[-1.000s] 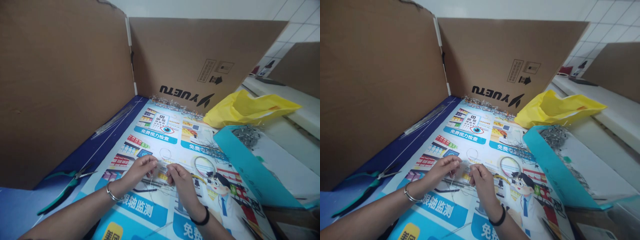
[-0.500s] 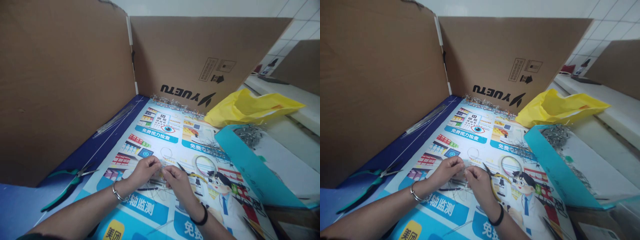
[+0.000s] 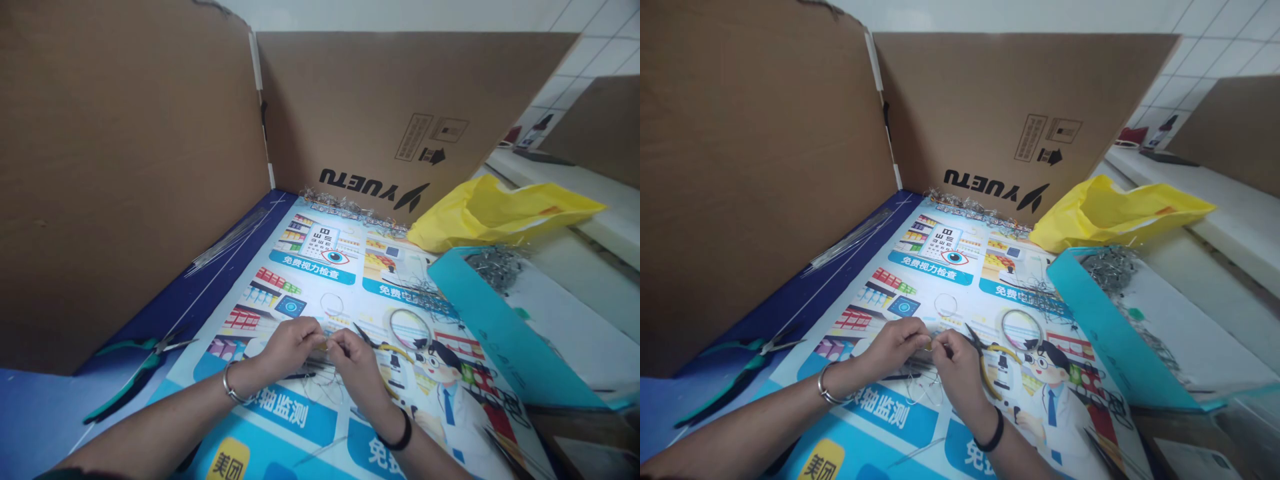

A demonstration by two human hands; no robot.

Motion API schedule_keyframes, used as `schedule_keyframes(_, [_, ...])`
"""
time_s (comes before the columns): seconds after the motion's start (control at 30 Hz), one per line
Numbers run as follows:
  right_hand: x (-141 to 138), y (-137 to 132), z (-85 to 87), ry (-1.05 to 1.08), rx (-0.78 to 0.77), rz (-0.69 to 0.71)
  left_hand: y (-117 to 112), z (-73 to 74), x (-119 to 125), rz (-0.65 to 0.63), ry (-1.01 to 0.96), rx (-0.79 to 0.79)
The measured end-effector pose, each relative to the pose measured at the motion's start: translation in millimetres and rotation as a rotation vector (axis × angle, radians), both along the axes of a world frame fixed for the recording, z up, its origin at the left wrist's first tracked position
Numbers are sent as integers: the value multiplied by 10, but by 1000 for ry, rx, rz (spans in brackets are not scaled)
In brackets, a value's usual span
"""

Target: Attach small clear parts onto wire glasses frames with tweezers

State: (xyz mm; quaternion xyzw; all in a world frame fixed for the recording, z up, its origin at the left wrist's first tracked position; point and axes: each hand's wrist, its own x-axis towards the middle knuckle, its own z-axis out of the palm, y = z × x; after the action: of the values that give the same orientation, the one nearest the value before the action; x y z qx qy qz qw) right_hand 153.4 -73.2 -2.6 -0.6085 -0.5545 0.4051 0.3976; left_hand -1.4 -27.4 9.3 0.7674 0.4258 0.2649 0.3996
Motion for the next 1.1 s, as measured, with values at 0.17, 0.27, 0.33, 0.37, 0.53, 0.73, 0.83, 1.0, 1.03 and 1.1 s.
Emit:
schedule_keyframes(0.17, [-3, -3, 7, -27, 30, -13, -13, -10, 0, -21, 79, 53])
schedule_keyframes(0.27, [4, 13, -5, -27, 31, -1, -12, -16, 1, -36, 85, 69])
schedule_keyframes(0.33, [11, 27, -21, -18, 18, 16, -10, -27, 4, -20, 74, 74])
schedule_keyframes(0.37, [15, 34, -30, -10, 11, 27, -9, -34, 6, -6, 70, 79])
schedule_keyframes(0.53, [24, 42, -76, 67, -37, 74, -1, -58, 19, 42, 25, 73])
schedule_keyframes(0.73, [49, 44, -99, 192, -64, -16, 28, -23, -9, 55, -390, -377])
schedule_keyframes(0.83, [75, 62, -93, 245, -41, -103, 20, -14, -49, 62, -512, -539])
schedule_keyframes(1.0, [102, 87, -75, 286, -17, -203, -53, -45, -60, 30, -427, -579])
schedule_keyframes(1.03, [103, 89, -73, 300, -9, -209, -71, -57, -50, 18, -402, -583])
schedule_keyframes(1.1, [102, 90, -71, 308, 8, -208, -100, -83, -26, 17, -356, -576])
